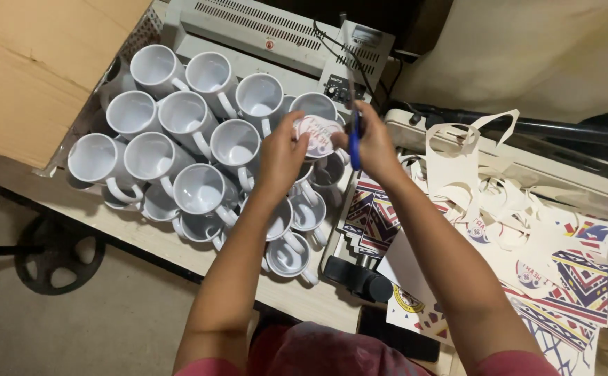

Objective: Cutting out circular printed mug designs from a paper sheet using scissors.

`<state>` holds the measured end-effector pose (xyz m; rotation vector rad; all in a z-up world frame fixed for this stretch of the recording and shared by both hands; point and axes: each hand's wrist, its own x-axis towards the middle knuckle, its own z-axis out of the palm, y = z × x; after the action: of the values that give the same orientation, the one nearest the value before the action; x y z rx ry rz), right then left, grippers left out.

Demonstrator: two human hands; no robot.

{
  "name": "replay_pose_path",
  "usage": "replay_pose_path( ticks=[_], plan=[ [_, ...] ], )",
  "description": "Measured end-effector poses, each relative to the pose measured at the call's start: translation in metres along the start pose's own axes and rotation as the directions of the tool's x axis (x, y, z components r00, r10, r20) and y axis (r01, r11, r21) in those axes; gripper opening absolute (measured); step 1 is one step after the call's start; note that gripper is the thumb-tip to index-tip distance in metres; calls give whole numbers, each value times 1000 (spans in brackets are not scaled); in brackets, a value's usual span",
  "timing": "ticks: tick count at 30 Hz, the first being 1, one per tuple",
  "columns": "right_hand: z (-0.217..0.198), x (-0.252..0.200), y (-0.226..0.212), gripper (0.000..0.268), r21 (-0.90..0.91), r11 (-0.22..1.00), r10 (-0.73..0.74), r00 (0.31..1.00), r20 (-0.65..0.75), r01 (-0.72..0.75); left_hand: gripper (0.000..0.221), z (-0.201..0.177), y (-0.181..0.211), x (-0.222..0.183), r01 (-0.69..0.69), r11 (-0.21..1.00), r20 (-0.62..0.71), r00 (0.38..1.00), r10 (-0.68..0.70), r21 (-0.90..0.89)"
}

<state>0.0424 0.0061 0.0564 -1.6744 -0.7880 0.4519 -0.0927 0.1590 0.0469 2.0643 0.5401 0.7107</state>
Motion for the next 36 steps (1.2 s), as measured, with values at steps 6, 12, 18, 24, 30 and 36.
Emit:
replay_pose_path(
  ticks=[6,12,18,24,30,36],
  plan=[
    [23,5,-18,65,-288,954,60,993,-102,-87,38,-4,-10,-6,-96,929,-22,994,111,357],
    [30,8,7,68,-388,886,-337,926,-168,253,34,-9,2,-9,-65,900,-6,997,74,431],
    [32,9,19,68,-326,943,-146,962,-230,65,36,-8,-9,-9,-129,910,42,992,123,395],
    [-20,-41,29,72,-306,947,-170,959,-228,95,35,-16,50,-21,-242,863,41,967,250,444],
    [-123,-152,45,67,-316,923,100,930,-354,-219,33,60,75,-63,-399,906,239,901,361,138],
    [-192,-252,59,60,-270,883,158,783,-602,-385,26,144,73,-94,-414,910,515,784,346,19]
  ],
)
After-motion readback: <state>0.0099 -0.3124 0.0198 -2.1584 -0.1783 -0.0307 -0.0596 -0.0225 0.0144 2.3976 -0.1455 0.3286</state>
